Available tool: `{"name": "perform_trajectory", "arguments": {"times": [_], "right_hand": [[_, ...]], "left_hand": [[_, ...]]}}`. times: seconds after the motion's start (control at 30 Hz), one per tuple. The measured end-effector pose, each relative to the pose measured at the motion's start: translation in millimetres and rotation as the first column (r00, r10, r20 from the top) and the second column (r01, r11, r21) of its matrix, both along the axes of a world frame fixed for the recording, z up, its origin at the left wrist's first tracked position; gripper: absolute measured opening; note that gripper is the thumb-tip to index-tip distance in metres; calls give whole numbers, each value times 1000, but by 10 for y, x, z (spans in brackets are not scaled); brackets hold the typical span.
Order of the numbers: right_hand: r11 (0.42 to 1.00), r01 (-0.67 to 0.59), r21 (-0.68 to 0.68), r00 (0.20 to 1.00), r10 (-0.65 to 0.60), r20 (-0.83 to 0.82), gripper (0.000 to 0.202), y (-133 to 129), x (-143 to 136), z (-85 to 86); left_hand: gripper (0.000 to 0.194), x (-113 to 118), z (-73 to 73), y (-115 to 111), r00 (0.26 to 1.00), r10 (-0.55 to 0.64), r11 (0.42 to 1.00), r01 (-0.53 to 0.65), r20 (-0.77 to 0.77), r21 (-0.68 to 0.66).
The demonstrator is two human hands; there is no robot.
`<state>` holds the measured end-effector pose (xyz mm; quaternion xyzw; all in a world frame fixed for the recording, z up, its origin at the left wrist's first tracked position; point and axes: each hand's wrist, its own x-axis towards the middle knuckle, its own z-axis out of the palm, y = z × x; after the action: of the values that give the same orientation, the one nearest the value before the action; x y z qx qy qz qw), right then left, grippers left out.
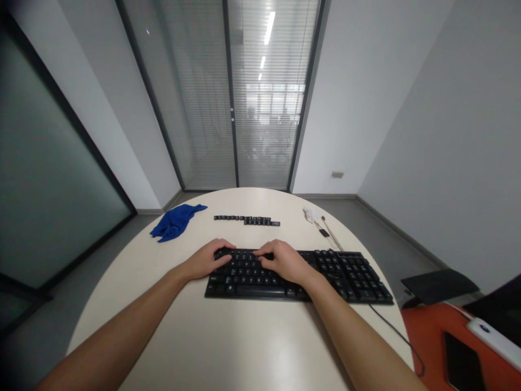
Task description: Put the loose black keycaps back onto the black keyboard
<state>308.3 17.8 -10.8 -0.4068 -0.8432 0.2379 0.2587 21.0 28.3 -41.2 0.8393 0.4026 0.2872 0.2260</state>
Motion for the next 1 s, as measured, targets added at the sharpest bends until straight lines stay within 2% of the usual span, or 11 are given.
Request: {"name": "perform_trajectory", "arguments": {"times": [0.13,0.3,0.57,0.7,0.87,1.0], "right_hand": [[998,5,-55,1000,-6,-8,26,25,-5,-4],[999,-8,-33,999,7,-32,26,41,-6,-30],[992,-72,-108,987,56,-152,26,89,-5,-52],[994,-76,-74,990,66,-128,24,78,-18,-35],[997,14,-78,998,-19,-59,15,46,-7,16],[999,-16,-47,999,15,-36,9,14,5,76]], "left_hand": [[25,-1,-11,4,1000,5,1000,-5,0,9],[25,2,-10,5,1000,-1,1000,1,-3,11],[25,-1,0,7,1000,-6,1000,6,-9,-3],[26,0,6,4,1000,-9,1000,9,-6,-3],[26,4,14,-4,1000,-5,1000,4,-12,-10],[25,3,4,-1,1000,-4,1000,4,-10,0]]}}
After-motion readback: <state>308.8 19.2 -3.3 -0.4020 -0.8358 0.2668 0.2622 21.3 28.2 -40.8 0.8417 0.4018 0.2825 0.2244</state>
